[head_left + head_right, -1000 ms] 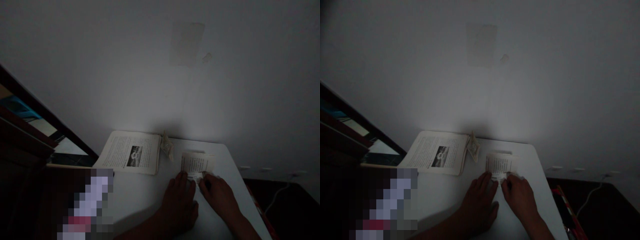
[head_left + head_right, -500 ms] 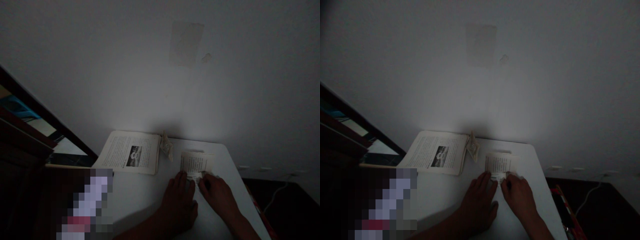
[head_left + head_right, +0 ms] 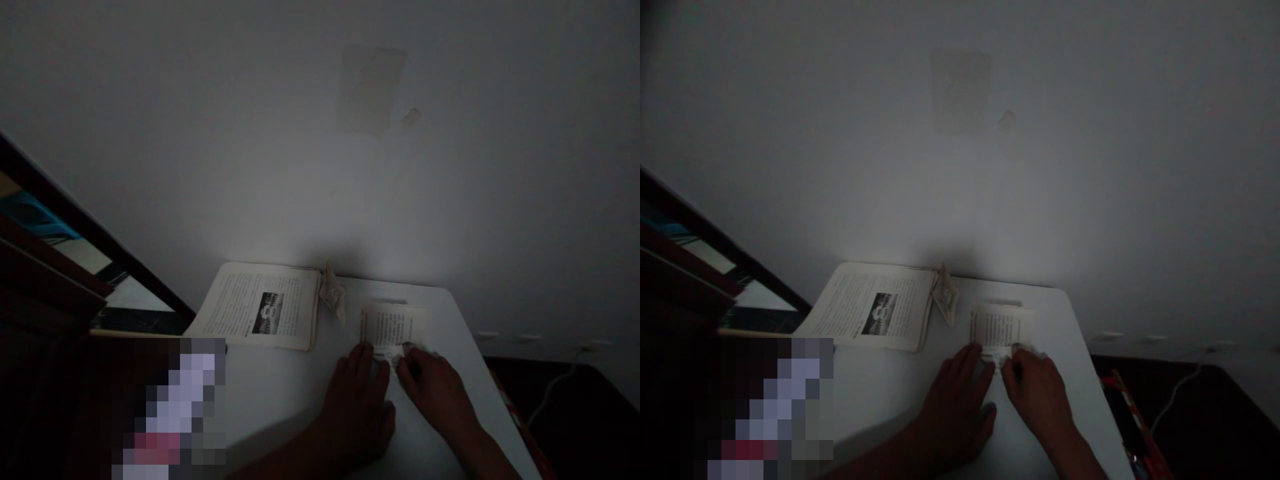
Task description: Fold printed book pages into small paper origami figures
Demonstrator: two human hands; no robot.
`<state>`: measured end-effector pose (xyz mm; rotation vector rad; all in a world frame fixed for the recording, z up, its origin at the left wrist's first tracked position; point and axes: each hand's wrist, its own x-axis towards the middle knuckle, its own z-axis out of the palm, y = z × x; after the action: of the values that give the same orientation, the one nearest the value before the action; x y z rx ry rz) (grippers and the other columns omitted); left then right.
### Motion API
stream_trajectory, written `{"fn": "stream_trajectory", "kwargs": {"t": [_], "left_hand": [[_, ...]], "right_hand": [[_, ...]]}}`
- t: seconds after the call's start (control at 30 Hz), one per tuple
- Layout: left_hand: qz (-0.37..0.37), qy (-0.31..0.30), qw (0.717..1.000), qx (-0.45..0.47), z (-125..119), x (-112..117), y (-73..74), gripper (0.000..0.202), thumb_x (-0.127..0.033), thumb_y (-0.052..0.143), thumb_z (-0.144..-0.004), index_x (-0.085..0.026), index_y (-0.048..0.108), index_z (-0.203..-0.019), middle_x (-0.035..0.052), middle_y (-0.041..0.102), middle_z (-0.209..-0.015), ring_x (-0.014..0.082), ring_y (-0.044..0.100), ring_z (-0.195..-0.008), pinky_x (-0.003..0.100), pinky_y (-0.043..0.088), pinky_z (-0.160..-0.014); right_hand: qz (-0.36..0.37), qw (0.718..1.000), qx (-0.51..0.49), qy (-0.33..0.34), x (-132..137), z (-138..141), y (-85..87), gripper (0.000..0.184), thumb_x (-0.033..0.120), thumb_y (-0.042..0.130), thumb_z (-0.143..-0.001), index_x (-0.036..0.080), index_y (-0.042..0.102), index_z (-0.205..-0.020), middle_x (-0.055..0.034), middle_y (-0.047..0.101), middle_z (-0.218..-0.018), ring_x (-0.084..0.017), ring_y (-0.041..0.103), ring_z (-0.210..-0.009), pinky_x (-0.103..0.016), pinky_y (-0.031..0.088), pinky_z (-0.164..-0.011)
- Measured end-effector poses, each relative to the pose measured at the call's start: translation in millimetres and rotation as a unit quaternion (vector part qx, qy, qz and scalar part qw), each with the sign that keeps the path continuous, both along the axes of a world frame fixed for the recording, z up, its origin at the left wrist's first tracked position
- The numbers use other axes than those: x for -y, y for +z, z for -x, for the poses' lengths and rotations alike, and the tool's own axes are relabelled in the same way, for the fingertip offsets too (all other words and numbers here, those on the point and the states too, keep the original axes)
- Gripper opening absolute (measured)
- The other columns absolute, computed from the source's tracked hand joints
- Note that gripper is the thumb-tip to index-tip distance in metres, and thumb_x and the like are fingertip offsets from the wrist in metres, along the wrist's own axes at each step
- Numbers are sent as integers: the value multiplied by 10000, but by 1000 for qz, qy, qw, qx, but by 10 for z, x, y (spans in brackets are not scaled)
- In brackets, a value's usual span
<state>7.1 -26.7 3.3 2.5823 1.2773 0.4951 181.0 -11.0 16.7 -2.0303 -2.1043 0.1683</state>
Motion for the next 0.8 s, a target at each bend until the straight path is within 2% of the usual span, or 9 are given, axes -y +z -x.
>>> {"fn": "stream_trajectory", "kwargs": {"t": [0.47, 0.8], "left_hand": [[-8, 2, 1000, -5, 13, 6, 19, 527, -433, 439, -840, -197, 377, -1308, 158, 333, -1405, 325, 282, -1290, 514, 332, -978], [-6, 3, 1000, -10, 3, 2, 26, 532, -440, 454, -826, -194, 392, -1294, 152, 343, -1399, 317, 284, -1286, 495, 326, -983]], "right_hand": [[-17, 1000, 0, 4, 13, 2, 7, 266, 316, 419, -858, 212, 562, -660, -24, 644, -639, -197, 590, -629, -286, 357, -619], [-3, 1000, -4, 4, 12, 17, 34, 280, 318, 407, -870, 211, 547, -653, -20, 631, -636, -193, 587, -620, -284, 354, -611]]}}
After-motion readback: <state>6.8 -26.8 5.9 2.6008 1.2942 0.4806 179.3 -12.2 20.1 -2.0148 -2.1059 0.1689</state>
